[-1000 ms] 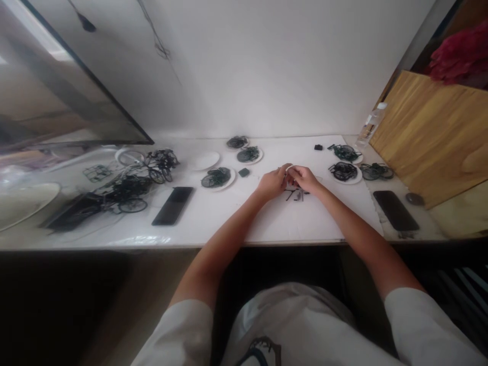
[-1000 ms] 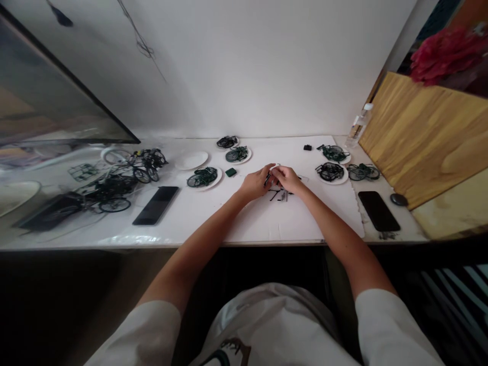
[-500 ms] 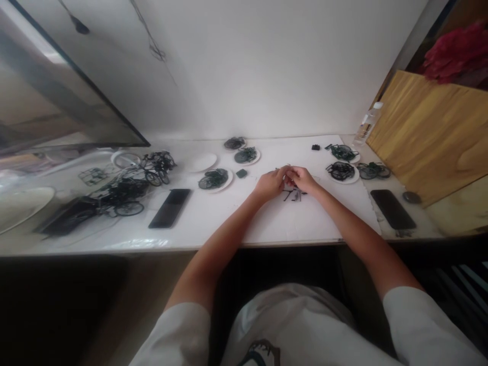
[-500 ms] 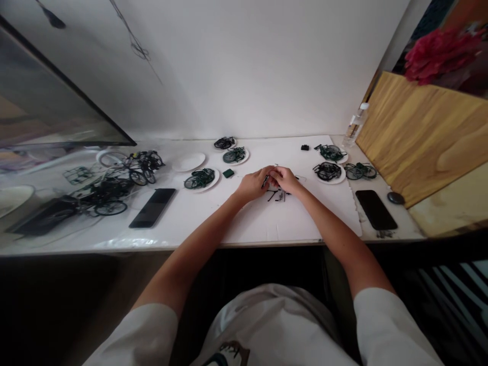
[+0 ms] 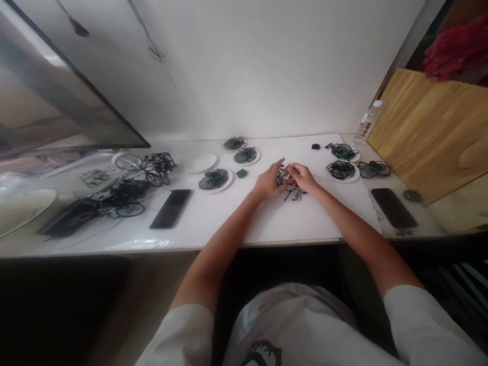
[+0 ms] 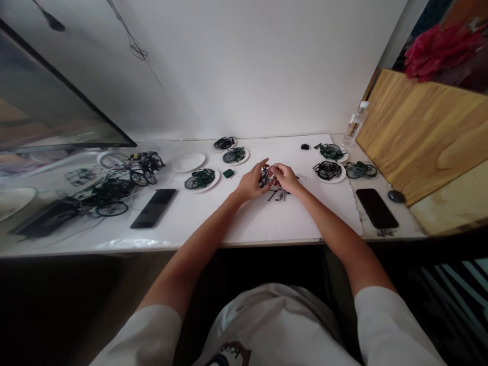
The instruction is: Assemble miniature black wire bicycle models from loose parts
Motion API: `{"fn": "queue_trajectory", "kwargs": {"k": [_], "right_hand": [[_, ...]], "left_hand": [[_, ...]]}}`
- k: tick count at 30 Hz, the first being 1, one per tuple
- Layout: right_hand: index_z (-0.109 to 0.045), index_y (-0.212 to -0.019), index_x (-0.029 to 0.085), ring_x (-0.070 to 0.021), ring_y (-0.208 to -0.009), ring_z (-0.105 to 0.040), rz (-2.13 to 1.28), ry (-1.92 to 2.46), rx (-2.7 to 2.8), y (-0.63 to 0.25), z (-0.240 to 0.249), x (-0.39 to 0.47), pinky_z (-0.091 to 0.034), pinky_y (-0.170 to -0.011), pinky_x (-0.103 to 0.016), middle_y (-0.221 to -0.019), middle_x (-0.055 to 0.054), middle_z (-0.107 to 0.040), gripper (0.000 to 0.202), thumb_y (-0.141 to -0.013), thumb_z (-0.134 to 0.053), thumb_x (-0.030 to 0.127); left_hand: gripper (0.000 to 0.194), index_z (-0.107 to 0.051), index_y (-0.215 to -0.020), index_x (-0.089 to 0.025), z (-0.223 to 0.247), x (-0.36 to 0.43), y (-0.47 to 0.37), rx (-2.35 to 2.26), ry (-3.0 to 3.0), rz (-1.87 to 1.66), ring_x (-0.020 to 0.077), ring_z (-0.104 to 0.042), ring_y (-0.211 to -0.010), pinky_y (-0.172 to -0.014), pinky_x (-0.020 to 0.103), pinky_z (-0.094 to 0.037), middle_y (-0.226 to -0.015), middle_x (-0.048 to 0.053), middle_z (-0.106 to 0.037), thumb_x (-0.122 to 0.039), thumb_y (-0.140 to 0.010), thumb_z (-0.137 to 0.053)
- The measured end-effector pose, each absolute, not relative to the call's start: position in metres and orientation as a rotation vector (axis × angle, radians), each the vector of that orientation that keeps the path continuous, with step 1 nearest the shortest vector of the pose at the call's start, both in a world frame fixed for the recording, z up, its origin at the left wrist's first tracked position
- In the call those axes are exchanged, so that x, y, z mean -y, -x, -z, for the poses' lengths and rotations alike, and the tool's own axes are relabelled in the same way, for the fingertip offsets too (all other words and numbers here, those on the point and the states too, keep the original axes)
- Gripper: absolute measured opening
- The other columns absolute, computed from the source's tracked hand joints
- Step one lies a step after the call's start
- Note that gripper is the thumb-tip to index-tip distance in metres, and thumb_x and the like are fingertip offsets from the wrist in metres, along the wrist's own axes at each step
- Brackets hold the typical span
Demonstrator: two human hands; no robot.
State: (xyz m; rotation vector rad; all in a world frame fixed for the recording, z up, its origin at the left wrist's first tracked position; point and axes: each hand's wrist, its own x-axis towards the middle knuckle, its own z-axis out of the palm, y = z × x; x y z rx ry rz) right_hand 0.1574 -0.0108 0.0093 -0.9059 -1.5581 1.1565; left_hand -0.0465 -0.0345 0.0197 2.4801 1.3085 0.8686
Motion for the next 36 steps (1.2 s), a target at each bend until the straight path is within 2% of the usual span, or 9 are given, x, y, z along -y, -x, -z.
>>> {"fn": "queue_trajectory", "kwargs": {"k": [5,10,12,16,20,26,30,33,36], "right_hand": [[-0.069,-0.104,0.02,-0.0141,-0.065,-0.058,-1.188,0.888,1.539,-0.158,-0.014,0.013,-0.045,-0.049,-0.024,-0.091,-0.005,-0.069,0.074,-0.08,-0.076,0.09],[-0.069,-0.103,0.021,-0.0142,-0.067,-0.058,-1.214,0.866,1.536,-0.157,-0.015,0.015,-0.044,-0.05,-0.024,-0.091,-0.005,-0.068,0.072,-0.081,-0.078,0.089],[-0.069,-0.102,0.021,-0.0143,-0.068,-0.059,-1.214,0.857,1.525,-0.157,-0.015,0.015,-0.044,-0.05,-0.024,-0.091,-0.005,-0.068,0.073,-0.08,-0.078,0.089],[-0.069,-0.102,0.021,-0.0137,-0.067,-0.058,-1.214,0.843,1.514,-0.157,-0.016,0.014,-0.044,-0.05,-0.024,-0.092,-0.005,-0.067,0.073,-0.079,-0.079,0.089],[-0.071,-0.106,0.02,-0.0142,-0.069,-0.059,-1.204,0.85,1.518,-0.158,-0.015,0.014,-0.045,-0.049,-0.024,-0.094,-0.006,-0.068,0.072,-0.081,-0.079,0.087],[-0.071,-0.118,0.022,-0.0131,-0.069,-0.059,-1.182,0.843,1.525,-0.159,-0.008,0.01,-0.046,-0.049,-0.022,-0.093,-0.004,-0.068,0.071,-0.084,-0.08,0.084],[-0.068,-0.123,0.022,-0.0131,-0.068,-0.06,-1.174,0.851,1.52,-0.159,-0.003,0.006,-0.045,-0.047,-0.021,-0.092,-0.003,-0.068,0.076,-0.082,-0.081,0.085],[-0.068,-0.127,0.022,-0.0137,-0.069,-0.062,-1.164,0.875,1.535,-0.159,-0.003,0.005,-0.047,-0.047,-0.022,-0.101,-0.006,-0.069,0.077,-0.084,-0.078,0.085],[-0.07,-0.133,0.022,-0.015,-0.076,-0.065,-1.187,0.882,1.575,-0.16,-0.004,0.008,-0.051,-0.049,-0.023,-0.122,-0.012,-0.071,0.077,-0.089,-0.073,0.085]], "left_hand": [[0.101,-0.026,-0.173,-0.018,-0.017,0.028,0.052,-1.182,-2.458,-0.921,0.03,-0.073,-0.112,-0.093,0.045,-0.06,-0.162,0.025,-0.049,-0.065,-0.093,-0.067],[0.107,-0.024,-0.173,-0.012,-0.015,0.024,0.053,-1.184,-2.472,-0.94,0.0338,-0.07,-0.121,-0.103,0.05,-0.058,-0.164,0.029,-0.044,-0.07,-0.093,-0.067],[0.107,-0.023,-0.173,-0.011,-0.014,0.024,0.053,-1.215,-2.46,-0.936,0.0329,-0.069,-0.121,-0.104,0.049,-0.057,-0.163,0.029,-0.045,-0.07,-0.094,-0.065],[0.105,-0.02,-0.174,-0.011,-0.014,0.023,0.053,-1.293,-2.44,-0.905,0.0313,-0.07,-0.117,-0.105,0.049,-0.056,-0.153,0.026,-0.056,-0.067,-0.096,-0.065],[0.102,-0.021,-0.173,-0.012,-0.013,0.023,0.053,-1.279,-2.42,-0.926,0.0325,-0.067,-0.122,-0.105,0.048,-0.055,-0.148,0.024,-0.06,-0.063,-0.097,-0.065],[0.081,-0.041,-0.162,-0.012,-0.012,0.022,0.052,-1.197,-2.444,-0.95,0.0346,-0.064,-0.132,-0.111,0.05,-0.054,-0.148,0.024,-0.059,-0.056,-0.098,-0.062],[0.079,-0.045,-0.159,-0.013,-0.009,0.019,0.052,-1.175,-2.445,-0.986,0.0383,-0.064,-0.132,-0.111,0.054,-0.055,-0.147,0.024,-0.06,-0.054,-0.095,-0.066],[0.078,-0.047,-0.158,-0.013,-0.009,0.018,0.052,-1.128,-2.438,-1.037,0.0386,-0.066,-0.129,-0.109,0.055,-0.055,-0.142,0.024,-0.062,-0.056,-0.095,-0.066],[0.078,-0.048,-0.158,-0.013,-0.008,0.018,0.052,-1.076,-2.433,-1.06,0.037,-0.068,-0.123,-0.107,0.055,-0.056,-0.137,0.023,-0.065,-0.059,-0.097,-0.063]]}}
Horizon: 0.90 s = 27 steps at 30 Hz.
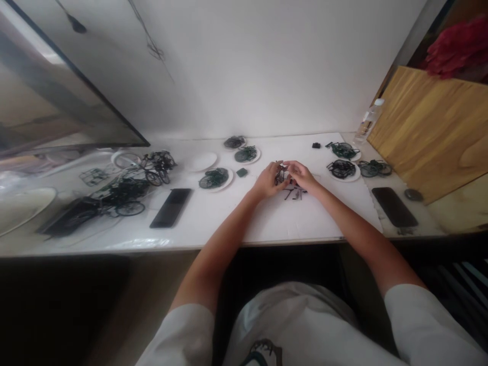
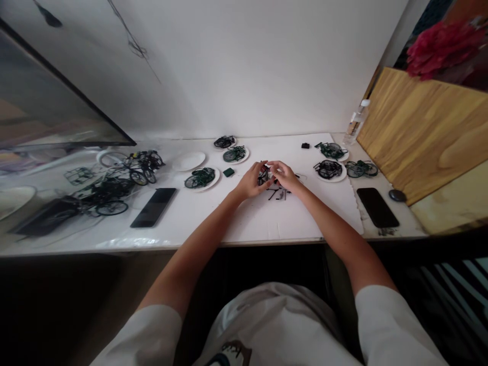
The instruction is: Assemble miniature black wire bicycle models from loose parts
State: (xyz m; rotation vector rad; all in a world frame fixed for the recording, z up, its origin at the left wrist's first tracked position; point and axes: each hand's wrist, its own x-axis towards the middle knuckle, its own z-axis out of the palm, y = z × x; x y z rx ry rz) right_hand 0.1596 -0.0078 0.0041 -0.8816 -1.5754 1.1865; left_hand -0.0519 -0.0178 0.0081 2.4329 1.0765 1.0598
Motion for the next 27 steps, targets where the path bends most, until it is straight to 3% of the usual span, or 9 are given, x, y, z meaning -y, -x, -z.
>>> {"fn": "queue_trajectory", "kwargs": {"k": [6,9,13,16,27], "right_hand": [[-0.071,-0.14,0.022,-0.0182,-0.09,-0.07,-1.358,0.834,1.529,-0.16,-0.012,0.014,-0.054,-0.053,-0.022,-0.144,-0.016,-0.069,0.075,-0.091,-0.078,0.078],[-0.072,-0.139,0.022,-0.0156,-0.084,-0.07,-1.45,0.814,1.434,-0.161,-0.015,0.015,-0.046,-0.048,-0.02,-0.141,-0.015,-0.069,0.072,-0.089,-0.084,0.072],[-0.074,-0.134,0.022,-0.0086,-0.065,-0.054,-1.528,0.774,1.345,-0.162,-0.015,0.014,-0.028,-0.044,-0.02,-0.118,-0.01,-0.074,0.066,-0.086,-0.09,0.064],[-0.075,-0.13,0.021,-0.0059,-0.059,-0.041,-1.568,0.724,1.311,-0.161,-0.014,0.012,-0.023,-0.044,-0.022,-0.119,-0.01,-0.075,0.063,-0.085,-0.091,0.064],[-0.077,-0.123,0.02,-0.0067,-0.062,-0.044,-1.622,0.694,1.252,-0.162,-0.02,0.013,-0.029,-0.047,-0.021,-0.12,-0.009,-0.076,0.069,-0.077,-0.095,0.069]], "left_hand": [[0.1,-0.033,-0.172,-0.01,-0.003,0.013,0.053,-1.029,-2.443,-1.042,0.0396,-0.065,-0.132,-0.112,0.056,-0.055,-0.145,0.025,-0.062,-0.063,-0.094,-0.066],[0.103,-0.026,-0.176,-0.012,0.0,0.013,0.053,-1.028,-2.444,-1.037,0.0397,-0.065,-0.133,-0.109,0.056,-0.056,-0.149,0.026,-0.061,-0.063,-0.095,-0.064],[0.103,-0.025,-0.176,-0.012,0.0,0.014,0.052,-1.008,-2.429,-1.067,0.0398,-0.065,-0.134,-0.109,0.056,-0.056,-0.15,0.026,-0.06,-0.065,-0.097,-0.064],[0.102,-0.026,-0.175,-0.01,-0.001,0.015,0.051,-0.962,-2.417,-1.099,0.0384,-0.066,-0.131,-0.111,0.056,-0.055,-0.144,0.025,-0.063,-0.065,-0.097,-0.063],[0.093,-0.039,-0.166,-0.015,-0.007,0.019,0.048,-1.069,-2.38,-1.139,0.0386,-0.066,-0.132,-0.113,0.057,-0.055,-0.143,0.023,-0.066,-0.064,-0.094,-0.071]]}}
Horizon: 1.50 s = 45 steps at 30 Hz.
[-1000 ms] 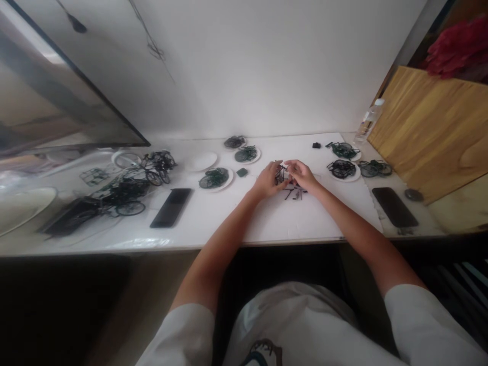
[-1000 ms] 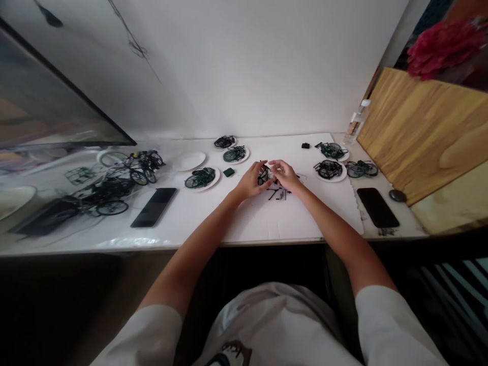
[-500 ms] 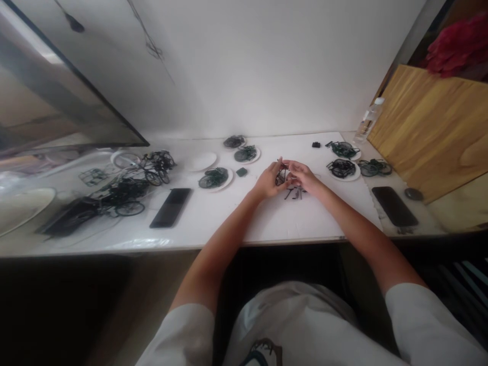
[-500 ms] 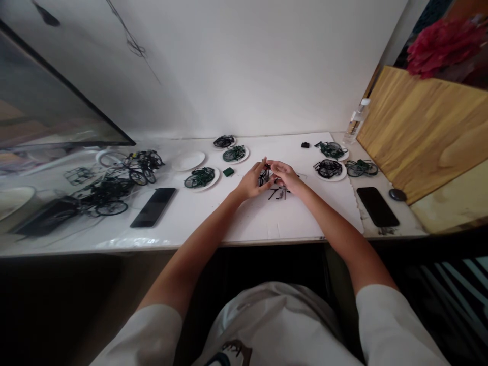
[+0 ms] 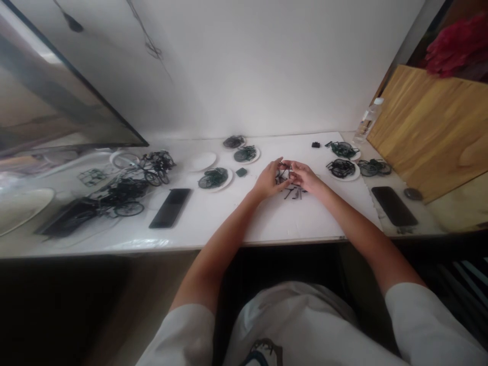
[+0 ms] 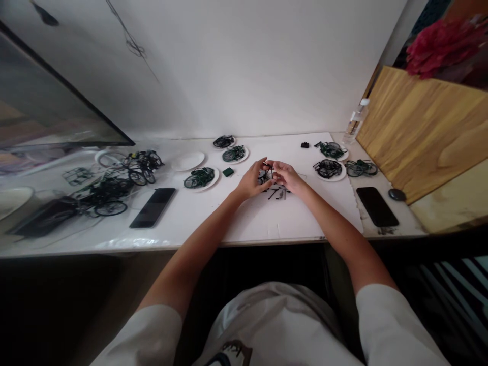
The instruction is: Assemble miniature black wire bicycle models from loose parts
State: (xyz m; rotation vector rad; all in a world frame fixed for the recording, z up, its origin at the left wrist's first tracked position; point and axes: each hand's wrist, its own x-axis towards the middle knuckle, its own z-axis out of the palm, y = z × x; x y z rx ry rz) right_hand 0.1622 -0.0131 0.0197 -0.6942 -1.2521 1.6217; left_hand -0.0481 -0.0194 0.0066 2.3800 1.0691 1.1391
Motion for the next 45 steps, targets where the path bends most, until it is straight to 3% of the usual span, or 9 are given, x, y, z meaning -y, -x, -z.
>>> {"fn": "queue_trajectory", "kwargs": {"k": [10,18,27,34,45], "right_hand": [[-0.076,-0.124,0.019,-0.0023,-0.049,-0.028,-1.573,0.708,1.333,-0.163,-0.019,0.014,-0.016,-0.044,-0.025,-0.109,-0.007,-0.08,0.073,-0.074,-0.097,0.068],[-0.077,-0.123,0.022,-0.0037,-0.05,-0.032,-1.574,0.733,1.346,-0.165,-0.022,0.017,-0.019,-0.043,-0.024,-0.119,-0.01,-0.08,0.069,-0.079,-0.092,0.072],[-0.078,-0.126,0.022,-0.0038,-0.052,-0.035,-1.584,0.741,1.388,-0.164,-0.023,0.017,-0.018,-0.043,-0.023,-0.125,-0.011,-0.081,0.07,-0.077,-0.094,0.069],[-0.077,-0.132,0.02,-0.003,-0.05,-0.037,-1.618,0.698,1.406,-0.163,-0.023,0.019,-0.019,-0.043,-0.023,-0.119,-0.011,-0.081,0.073,-0.077,-0.096,0.064],[-0.08,-0.124,0.02,-0.0045,-0.051,-0.036,-1.561,0.715,1.417,-0.163,-0.022,0.016,-0.023,-0.045,-0.024,-0.113,-0.011,-0.081,0.073,-0.074,-0.095,0.072]], "left_hand": [[0.081,-0.047,-0.157,-0.016,-0.009,0.021,0.048,-1.098,-2.354,-1.177,0.0367,-0.067,-0.127,-0.11,0.056,-0.055,-0.136,0.021,-0.068,-0.066,-0.096,-0.066],[0.068,-0.054,-0.151,-0.018,-0.01,0.02,0.048,-1.091,-2.347,-1.177,0.0359,-0.067,-0.126,-0.107,0.055,-0.056,-0.137,0.02,-0.069,-0.059,-0.097,-0.064],[0.053,-0.071,-0.128,-0.021,-0.02,0.025,0.048,-1.203,-2.336,-1.256,0.0313,-0.068,-0.111,-0.102,0.05,-0.056,-0.113,0.012,-0.077,-0.061,-0.094,-0.072],[0.035,-0.073,-0.116,-0.022,-0.018,0.024,0.047,-1.216,-2.297,-1.333,0.0284,-0.068,-0.103,-0.098,0.048,-0.057,-0.1,0.009,-0.078,-0.049,-0.094,-0.072],[0.035,-0.074,-0.115,-0.024,-0.022,0.026,0.046,-1.203,-2.283,-1.333,0.029,-0.069,-0.103,-0.098,0.049,-0.057,-0.101,0.009,-0.079,-0.053,-0.095,-0.072]]}}
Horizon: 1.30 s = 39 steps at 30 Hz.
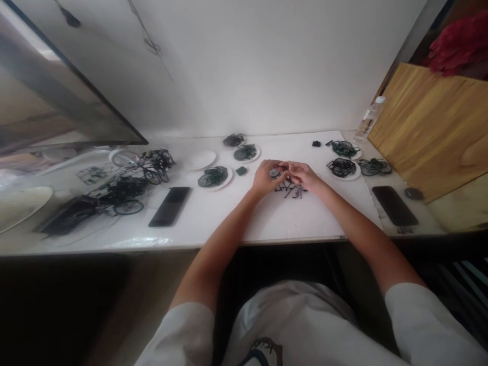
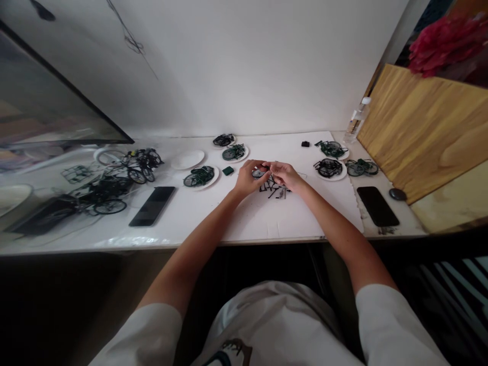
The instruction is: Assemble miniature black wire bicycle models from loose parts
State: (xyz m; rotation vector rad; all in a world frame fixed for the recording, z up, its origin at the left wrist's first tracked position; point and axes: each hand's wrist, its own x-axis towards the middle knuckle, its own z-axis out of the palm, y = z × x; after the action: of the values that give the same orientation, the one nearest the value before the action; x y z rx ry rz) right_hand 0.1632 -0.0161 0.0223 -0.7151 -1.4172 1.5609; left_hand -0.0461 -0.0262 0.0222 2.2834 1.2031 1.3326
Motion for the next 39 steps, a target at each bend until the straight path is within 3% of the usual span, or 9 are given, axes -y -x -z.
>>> {"fn": "queue_trajectory", "kwargs": {"k": [13,19,27,33,36,39], "right_hand": [[-0.079,-0.124,0.018,-0.0047,-0.053,-0.032,-1.49,0.757,1.409,-0.162,-0.023,0.017,-0.02,-0.047,-0.025,-0.119,-0.014,-0.081,0.075,-0.079,-0.088,0.077],[-0.081,-0.126,0.019,-0.0075,-0.058,-0.033,-1.474,0.831,1.36,-0.161,-0.024,0.019,-0.018,-0.047,-0.024,-0.117,-0.014,-0.081,0.075,-0.083,-0.082,0.08],[-0.084,-0.123,0.019,-0.0088,-0.059,-0.037,-1.449,0.877,1.366,-0.158,-0.019,0.018,-0.021,-0.046,-0.023,-0.109,-0.012,-0.081,0.075,-0.083,-0.081,0.082],[-0.083,-0.118,0.016,-0.009,-0.056,-0.038,-1.369,0.897,1.397,-0.156,-0.022,0.022,-0.022,-0.048,-0.026,-0.085,-0.006,-0.073,0.075,-0.082,-0.083,0.081],[-0.082,-0.118,0.015,-0.0087,-0.056,-0.039,-1.374,0.902,1.392,-0.157,-0.025,0.022,-0.022,-0.048,-0.025,-0.078,-0.003,-0.068,0.078,-0.078,-0.085,0.083],[-0.081,-0.12,0.016,-0.0089,-0.056,-0.04,-1.398,0.891,1.402,-0.159,-0.027,0.022,-0.023,-0.046,-0.024,-0.079,-0.002,-0.067,0.079,-0.079,-0.084,0.083]], "left_hand": [[0.033,-0.074,-0.114,-0.024,-0.019,0.022,0.048,-1.227,-2.314,-1.331,0.0283,-0.068,-0.102,-0.097,0.047,-0.056,-0.1,0.009,-0.077,-0.051,-0.097,-0.071],[0.037,-0.076,-0.11,-0.022,-0.016,0.019,0.047,-1.283,-2.331,-1.327,0.0262,-0.063,-0.092,-0.087,0.044,-0.056,-0.09,0.008,-0.067,-0.056,-0.096,-0.071],[0.03,-0.07,-0.106,-0.02,-0.018,0.019,0.049,-1.241,-2.403,-1.324,0.0309,-0.064,-0.113,-0.098,0.049,-0.057,-0.118,0.016,-0.063,-0.048,-0.096,-0.068],[0.023,-0.071,-0.1,-0.021,-0.018,0.02,0.044,-1.223,-2.514,-1.081,0.0276,-0.063,-0.085,-0.082,0.045,-0.054,-0.086,0.01,-0.068,-0.04,-0.101,-0.057],[0.022,-0.068,-0.092,-0.021,-0.018,0.022,0.04,-1.253,-2.514,-1.051,0.0268,-0.062,-0.081,-0.078,0.043,-0.051,-0.083,0.01,-0.067,-0.038,-0.101,-0.057],[0.022,-0.069,-0.1,-0.018,-0.019,0.025,0.039,-1.248,-2.481,-1.055,0.0267,-0.064,-0.084,-0.079,0.042,-0.051,-0.091,0.012,-0.07,-0.036,-0.102,-0.056]]}}
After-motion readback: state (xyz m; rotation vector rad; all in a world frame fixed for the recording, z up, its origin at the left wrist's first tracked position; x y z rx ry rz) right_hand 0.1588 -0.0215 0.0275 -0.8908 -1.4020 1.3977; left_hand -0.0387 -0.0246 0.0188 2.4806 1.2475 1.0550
